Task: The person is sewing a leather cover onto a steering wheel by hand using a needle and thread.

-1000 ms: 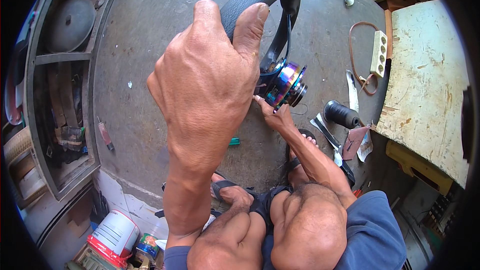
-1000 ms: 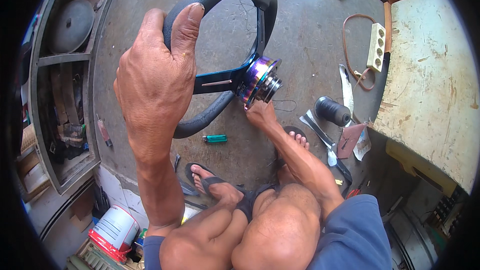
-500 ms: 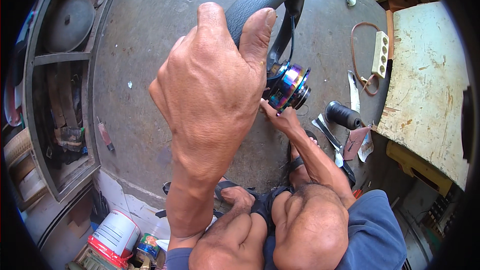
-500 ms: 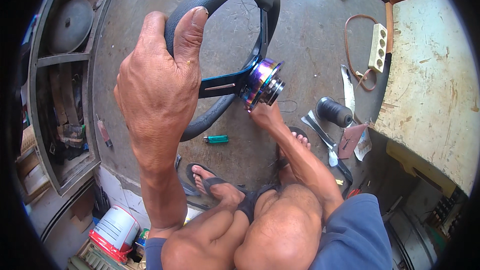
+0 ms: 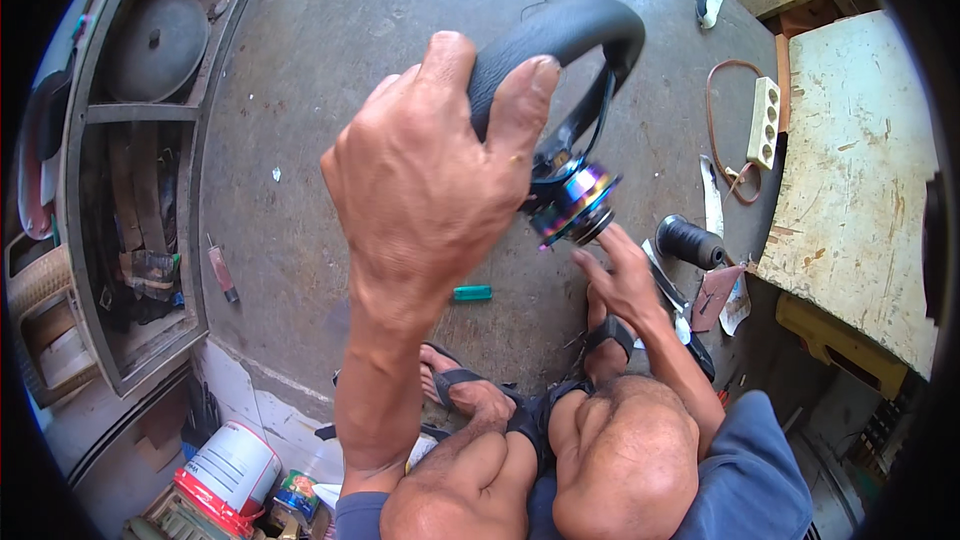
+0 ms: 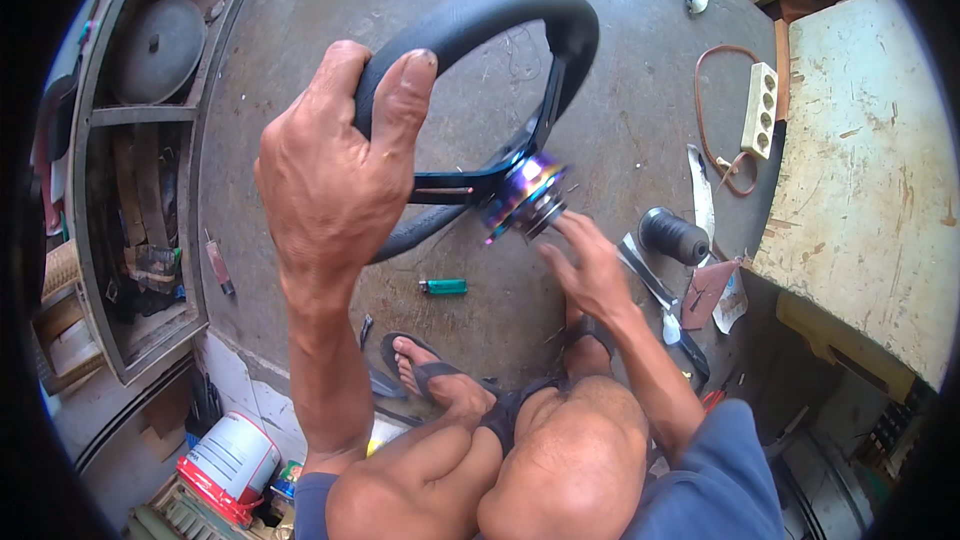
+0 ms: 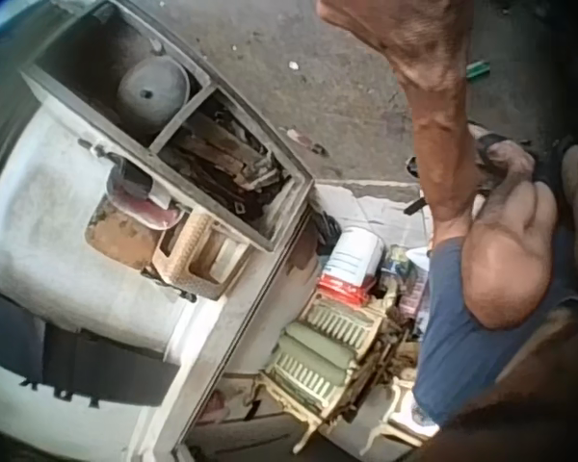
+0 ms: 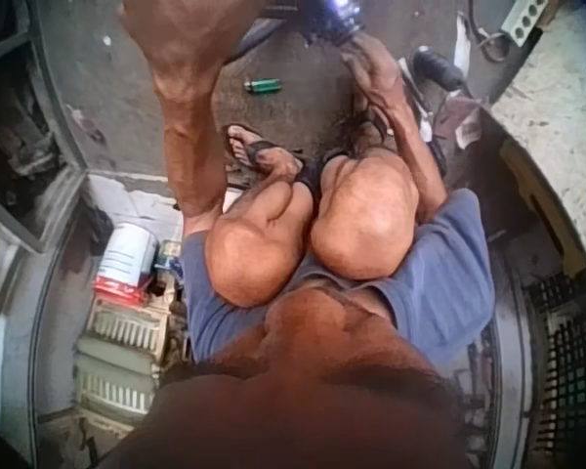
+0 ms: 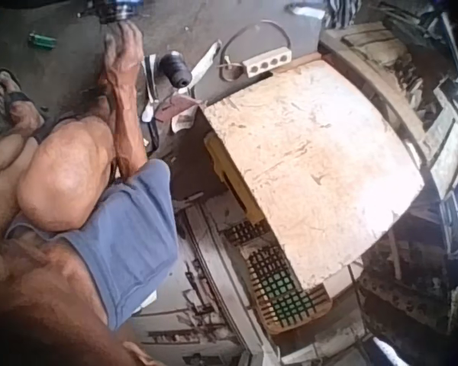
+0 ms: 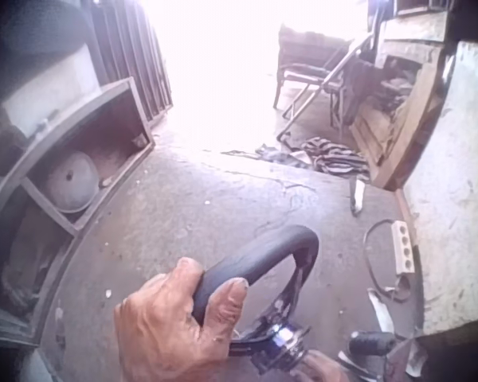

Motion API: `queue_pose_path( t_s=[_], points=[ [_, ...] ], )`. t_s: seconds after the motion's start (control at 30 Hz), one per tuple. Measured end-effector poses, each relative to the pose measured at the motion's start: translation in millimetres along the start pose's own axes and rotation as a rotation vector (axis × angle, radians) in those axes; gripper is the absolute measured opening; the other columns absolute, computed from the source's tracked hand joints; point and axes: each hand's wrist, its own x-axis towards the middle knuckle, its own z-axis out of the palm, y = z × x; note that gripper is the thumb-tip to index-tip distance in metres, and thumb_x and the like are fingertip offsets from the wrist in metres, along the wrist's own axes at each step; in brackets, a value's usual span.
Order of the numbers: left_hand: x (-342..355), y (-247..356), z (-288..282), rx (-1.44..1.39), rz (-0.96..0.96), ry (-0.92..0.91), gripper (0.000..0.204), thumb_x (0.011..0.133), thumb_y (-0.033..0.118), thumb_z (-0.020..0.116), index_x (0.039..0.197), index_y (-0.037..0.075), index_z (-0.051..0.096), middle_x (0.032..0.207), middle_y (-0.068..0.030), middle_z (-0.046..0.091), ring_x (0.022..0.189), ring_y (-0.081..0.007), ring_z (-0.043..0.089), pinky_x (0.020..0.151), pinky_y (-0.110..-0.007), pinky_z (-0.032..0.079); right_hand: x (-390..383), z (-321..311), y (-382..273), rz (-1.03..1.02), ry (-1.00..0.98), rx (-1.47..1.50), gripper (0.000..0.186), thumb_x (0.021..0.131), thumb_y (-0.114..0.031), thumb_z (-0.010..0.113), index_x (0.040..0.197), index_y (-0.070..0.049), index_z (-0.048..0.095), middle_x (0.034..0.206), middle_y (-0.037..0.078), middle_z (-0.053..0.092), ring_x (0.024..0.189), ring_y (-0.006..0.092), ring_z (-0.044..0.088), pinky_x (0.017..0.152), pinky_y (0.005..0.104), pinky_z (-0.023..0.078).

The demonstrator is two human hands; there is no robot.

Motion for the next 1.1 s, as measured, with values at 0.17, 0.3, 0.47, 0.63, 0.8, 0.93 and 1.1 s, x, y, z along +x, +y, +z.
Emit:
queue_pose_path(
  t_s=[0.17, 0.3, 0.47, 0.63, 0.8, 0.93, 1.1],
  points=[
    [25, -36, -5, -0.253, 0.553, -0.039, 0.045, 0.098, 0.043, 0.061, 0.074, 0.006, 0.065, 0.063, -0.0065, 0.057, 0.059, -0.0221, 0.048, 0.061, -0.038, 0.042, -6, -97, 9, 0.177, 0.347, -0.177, 0.024, 0.098, -0.015, 0.066, 0.115, 0.0, 0.071, 0.111, 0.016, 0.072, 0.099, 0.0268, 0.07, 0.091, 0.0364, 0.053],
    [15, -47, -8, -0.408, 0.72, -0.08, 0.042, 0.09, 0.036, 0.056, 0.061, 0.006, 0.063, 0.063, -0.0041, 0.059, 0.067, -0.0221, 0.049, 0.077, -0.041, 0.039, 53, -119, 10, 0.238, 0.41, 0.019, 0.026, 0.1, -0.019, 0.064, 0.116, -0.001, 0.072, 0.098, 0.01, 0.073, 0.087, 0.0161, 0.068, 0.08, 0.0309, 0.053],
    [-22, -70, -10, -0.674, 0.436, -0.013, 0.027, 0.074, 0.026, 0.06, 0.059, 0.005, 0.065, 0.065, -0.0023, 0.061, 0.076, -0.022, 0.052, 0.089, -0.041, 0.038, 133, -22, 24, 0.303, -0.298, 0.322, 0.037, 0.097, -0.033, 0.068, 0.119, -0.003, 0.073, 0.095, 0.007, 0.072, 0.08, 0.0124, 0.065, 0.069, 0.0304, 0.056],
    [-18, -66, -10, -0.627, 0.408, -0.079, 0.025, 0.074, 0.023, 0.059, 0.058, 0.005, 0.064, 0.065, -0.0022, 0.061, 0.077, -0.0209, 0.051, 0.088, -0.039, 0.038, 133, 55, 35, 0.303, -0.095, 0.316, 0.04, 0.088, -0.031, 0.08, 0.115, -0.002, 0.073, 0.107, 0.011, 0.075, 0.093, 0.0174, 0.069, 0.087, 0.0339, 0.055],
    [-21, -70, -9, -0.689, 0.342, -0.025, 0.026, 0.076, 0.02, 0.059, 0.056, 0.005, 0.062, 0.061, -0.0022, 0.059, 0.074, -0.0191, 0.05, 0.088, -0.038, 0.037, 129, 73, 20, 0.33, 0.005, 0.378, 0.028, 0.089, -0.029, 0.077, 0.099, -0.003, 0.077, 0.095, 0.01, 0.076, 0.088, 0.0183, 0.07, 0.081, 0.0347, 0.055],
    [-15, -62, -20, -0.638, 0.345, -0.045, 0.028, 0.078, 0.02, 0.058, 0.055, 0.004, 0.061, 0.058, -0.0024, 0.057, 0.072, -0.0185, 0.049, 0.089, -0.038, 0.036, 144, 49, 34, 0.356, 0.232, 0.372, 0.031, 0.096, -0.033, 0.073, 0.095, -0.002, 0.074, 0.08, 0.007, 0.072, 0.074, 0.0163, 0.067, 0.069, 0.0347, 0.055],
    [4, -61, -25, -0.604, 0.328, -0.077, 0.032, 0.082, 0.019, 0.056, 0.054, 0.003, 0.062, 0.056, -0.0024, 0.056, 0.071, -0.0186, 0.048, 0.088, -0.038, 0.036, 183, -69, 123, 0.429, 0.581, -0.009, 0.025, 0.097, -0.027, 0.071, 0.1, -0.002, 0.068, 0.085, 0.01, 0.067, 0.078, 0.018, 0.066, 0.073, 0.0387, 0.056]
  ],
)
